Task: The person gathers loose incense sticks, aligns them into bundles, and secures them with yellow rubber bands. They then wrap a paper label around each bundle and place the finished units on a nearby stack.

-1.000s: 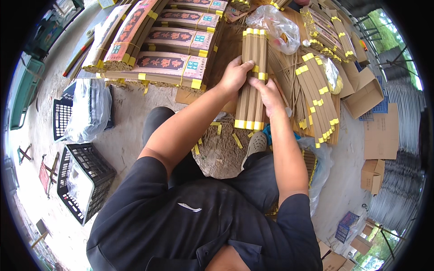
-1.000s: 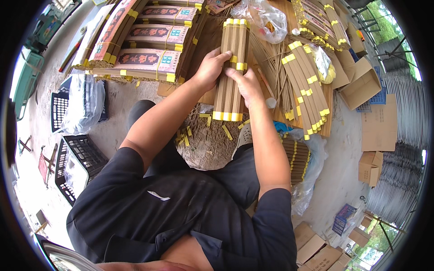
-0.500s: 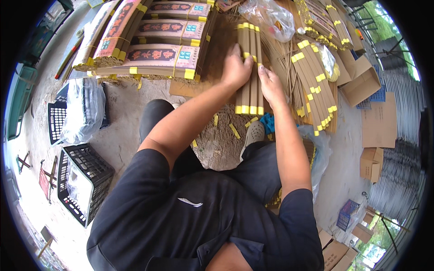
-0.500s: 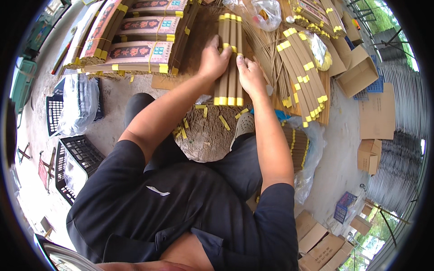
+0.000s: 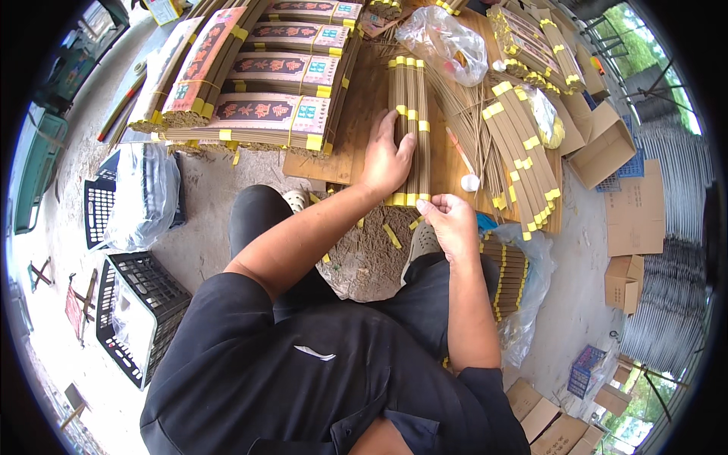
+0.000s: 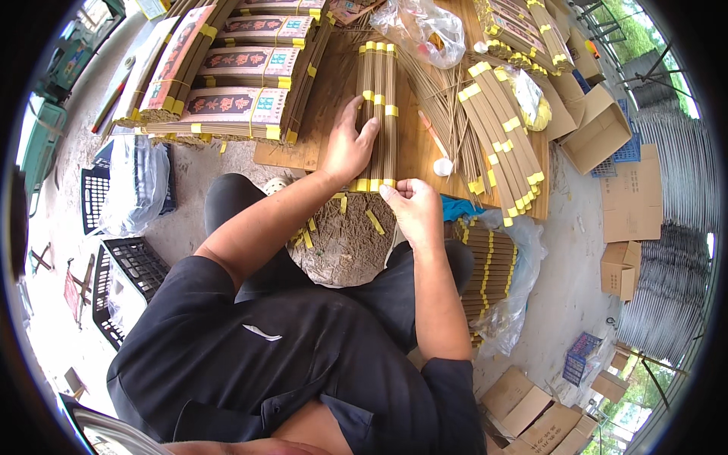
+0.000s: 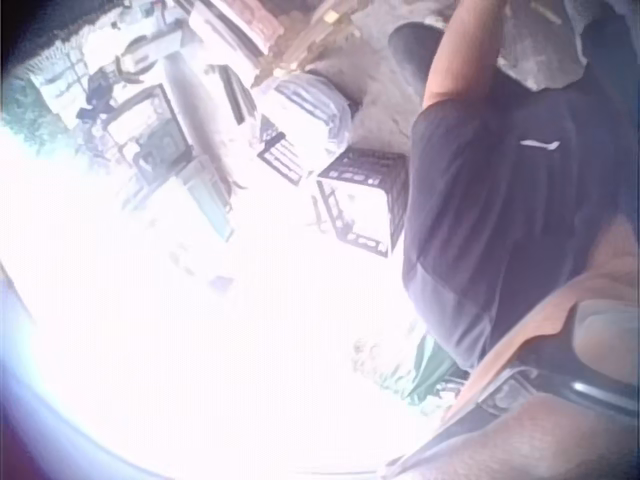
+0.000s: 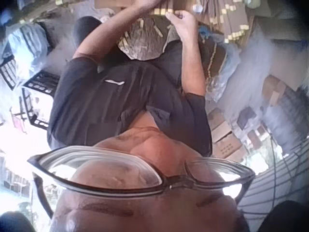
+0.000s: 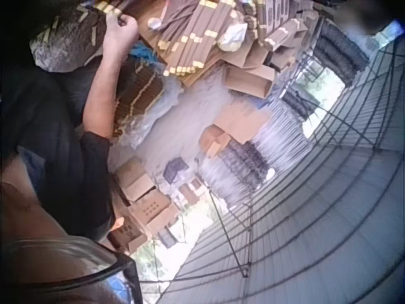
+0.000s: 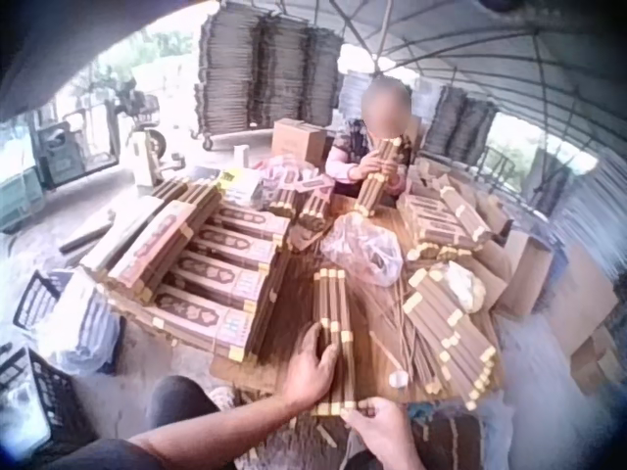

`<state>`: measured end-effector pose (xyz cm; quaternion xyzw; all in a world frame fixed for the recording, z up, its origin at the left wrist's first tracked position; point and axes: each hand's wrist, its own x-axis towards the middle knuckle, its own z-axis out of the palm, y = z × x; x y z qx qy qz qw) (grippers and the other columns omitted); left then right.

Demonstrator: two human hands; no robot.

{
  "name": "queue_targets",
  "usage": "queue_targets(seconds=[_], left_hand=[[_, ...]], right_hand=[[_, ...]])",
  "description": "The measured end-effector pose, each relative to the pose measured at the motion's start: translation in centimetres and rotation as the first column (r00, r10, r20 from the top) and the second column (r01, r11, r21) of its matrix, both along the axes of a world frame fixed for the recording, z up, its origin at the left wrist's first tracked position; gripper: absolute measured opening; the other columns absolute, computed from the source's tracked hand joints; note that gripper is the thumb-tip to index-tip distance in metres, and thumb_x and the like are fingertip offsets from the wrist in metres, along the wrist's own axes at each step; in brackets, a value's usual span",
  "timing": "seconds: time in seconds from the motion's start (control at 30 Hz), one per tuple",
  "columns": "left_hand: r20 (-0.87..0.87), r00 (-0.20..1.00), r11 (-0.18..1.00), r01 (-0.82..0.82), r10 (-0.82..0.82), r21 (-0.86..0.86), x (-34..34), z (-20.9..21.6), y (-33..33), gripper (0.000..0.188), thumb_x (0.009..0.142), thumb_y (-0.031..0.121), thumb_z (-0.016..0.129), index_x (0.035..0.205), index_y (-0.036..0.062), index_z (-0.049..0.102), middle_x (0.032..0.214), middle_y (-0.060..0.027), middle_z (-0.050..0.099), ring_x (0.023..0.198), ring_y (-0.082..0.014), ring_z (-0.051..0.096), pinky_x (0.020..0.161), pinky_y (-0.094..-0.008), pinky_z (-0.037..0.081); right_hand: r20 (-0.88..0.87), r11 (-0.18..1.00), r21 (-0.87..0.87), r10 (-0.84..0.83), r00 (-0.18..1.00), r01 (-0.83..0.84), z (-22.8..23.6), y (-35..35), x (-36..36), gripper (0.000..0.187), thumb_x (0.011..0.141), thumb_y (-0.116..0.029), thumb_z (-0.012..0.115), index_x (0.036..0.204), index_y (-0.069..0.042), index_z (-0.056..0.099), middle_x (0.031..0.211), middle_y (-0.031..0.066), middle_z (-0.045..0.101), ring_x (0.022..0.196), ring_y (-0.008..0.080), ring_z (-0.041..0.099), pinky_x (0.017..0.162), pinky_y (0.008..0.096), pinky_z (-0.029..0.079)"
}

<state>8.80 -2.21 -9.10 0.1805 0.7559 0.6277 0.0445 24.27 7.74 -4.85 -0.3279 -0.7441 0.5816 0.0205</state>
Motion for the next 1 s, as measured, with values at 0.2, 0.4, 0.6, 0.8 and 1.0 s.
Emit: queue_targets(seconds=[0.2,0.4,0.6,0.8,1.0], left_hand=[[0.069,0.998,1.0,0.0,0.001,-0.016,0.0,0.4,-0.2,0.058,0.099,0.027,0.06,0.145,-0.0045,0.045,0.154,-0.0307,0.04,0.146,-0.0437,0.038,0.121,-0.0445,0.031],[0.029,0.999,0.999,-0.033,0.034,-0.036,0.2,0.0,-0.1,0.057,0.099,0.028,0.06,0.145,-0.0025,0.046,0.15,-0.0283,0.047,0.142,-0.0416,0.043,0.119,-0.0437,0.034],[0.065,0.998,1.0,-0.024,0.024,-0.01,0.3,0.1,-0.1,0.056,0.098,0.027,0.06,0.143,-0.0023,0.047,0.151,-0.0298,0.044,0.143,-0.0435,0.041,0.119,-0.045,0.033],[0.101,0.995,1.0,-0.005,0.004,0.009,0.2,0.4,-0.3,0.055,0.097,0.025,0.061,0.142,-0.0028,0.047,0.152,-0.0314,0.041,0.144,-0.0455,0.039,0.12,-0.0459,0.031],[0.091,0.996,1.0,-0.003,0.001,0.018,0.2,0.2,-0.2,0.055,0.097,0.024,0.061,0.143,-0.003,0.046,0.152,-0.0316,0.041,0.144,-0.0456,0.039,0.121,-0.0459,0.031]], right_hand=[[-0.036,0.933,0.334,-0.13,0.991,0.135,0.0,-1.6,-0.1,0.034,0.085,-0.018,0.082,0.101,0.008,0.066,0.084,0.0097,0.073,0.07,0.0143,0.067,0.07,0.0307,0.055],[-0.112,0.978,0.017,-0.204,0.973,0.207,0.0,-2.4,0.3,0.031,0.092,-0.018,0.079,0.105,0.006,0.065,0.083,0.006,0.071,0.065,0.0083,0.065,0.054,0.0234,0.051],[-0.086,0.975,0.107,-0.188,0.978,0.197,0.1,-3.1,0.2,0.03,0.098,-0.023,0.072,0.102,0.007,0.068,0.077,0.006,0.07,0.064,0.0098,0.067,0.056,0.0252,0.051],[-0.032,0.963,0.265,-0.037,0.999,0.044,0.4,-3.2,0.1,0.036,0.104,-0.03,0.063,0.097,0.005,0.066,0.075,0.0069,0.068,0.061,0.0121,0.063,0.059,0.0298,0.052],[-0.062,0.986,-0.097,-0.142,0.988,0.136,0.6,-2.6,0.3,0.028,0.102,-0.026,0.067,0.096,0.002,0.067,0.079,0.0025,0.067,0.063,0.0064,0.06,0.054,0.0231,0.049]])
